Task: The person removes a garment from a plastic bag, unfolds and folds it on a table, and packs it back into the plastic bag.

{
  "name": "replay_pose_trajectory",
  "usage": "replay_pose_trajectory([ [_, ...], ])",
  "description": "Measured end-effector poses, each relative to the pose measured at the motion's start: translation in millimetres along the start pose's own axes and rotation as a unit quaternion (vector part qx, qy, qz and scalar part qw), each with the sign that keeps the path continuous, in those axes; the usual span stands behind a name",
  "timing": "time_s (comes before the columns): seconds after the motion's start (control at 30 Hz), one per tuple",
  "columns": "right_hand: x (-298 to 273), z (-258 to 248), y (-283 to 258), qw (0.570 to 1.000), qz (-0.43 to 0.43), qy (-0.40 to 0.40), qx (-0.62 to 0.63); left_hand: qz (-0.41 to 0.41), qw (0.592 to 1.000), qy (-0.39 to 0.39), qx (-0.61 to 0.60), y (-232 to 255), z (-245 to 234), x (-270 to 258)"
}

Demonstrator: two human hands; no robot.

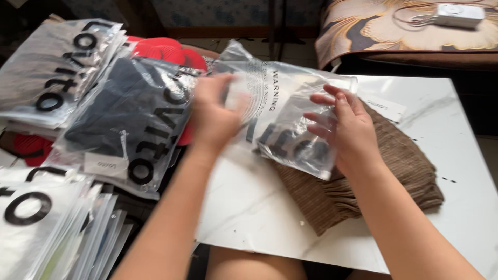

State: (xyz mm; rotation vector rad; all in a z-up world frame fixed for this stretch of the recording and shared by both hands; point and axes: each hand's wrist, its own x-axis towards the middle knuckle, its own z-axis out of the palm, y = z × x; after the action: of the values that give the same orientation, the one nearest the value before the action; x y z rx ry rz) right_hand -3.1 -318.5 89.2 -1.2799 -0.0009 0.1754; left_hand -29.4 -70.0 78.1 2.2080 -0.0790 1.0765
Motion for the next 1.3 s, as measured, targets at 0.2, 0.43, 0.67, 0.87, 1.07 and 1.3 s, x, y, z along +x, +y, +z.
replay_pose_trajectory([
  [0.2,9,43,14,0.971,0.074,-0.223,0.044,0.017,0.996,-0.082,0.039,88,13,-42],
  [0.43,-13,7,23,0.939,-0.083,-0.175,-0.285,-0.155,0.988,-0.015,0.006,4,24,-46],
  [0.67,-32,-48,27,0.714,-0.186,-0.019,-0.674,-0.133,0.987,0.09,0.028,-44,10,-13],
  [0.87,6,-88,-17,0.77,-0.048,-0.046,-0.634,-0.118,0.991,0.002,0.066,-9,29,-17],
  [1.07,52,-91,7,0.701,0.038,-0.012,-0.712,-0.118,0.988,-0.045,0.091,10,37,-34],
  [1.3,86,-154,29,0.681,-0.152,0.141,-0.702,-0.165,0.983,-0.044,0.071,10,26,-39],
])
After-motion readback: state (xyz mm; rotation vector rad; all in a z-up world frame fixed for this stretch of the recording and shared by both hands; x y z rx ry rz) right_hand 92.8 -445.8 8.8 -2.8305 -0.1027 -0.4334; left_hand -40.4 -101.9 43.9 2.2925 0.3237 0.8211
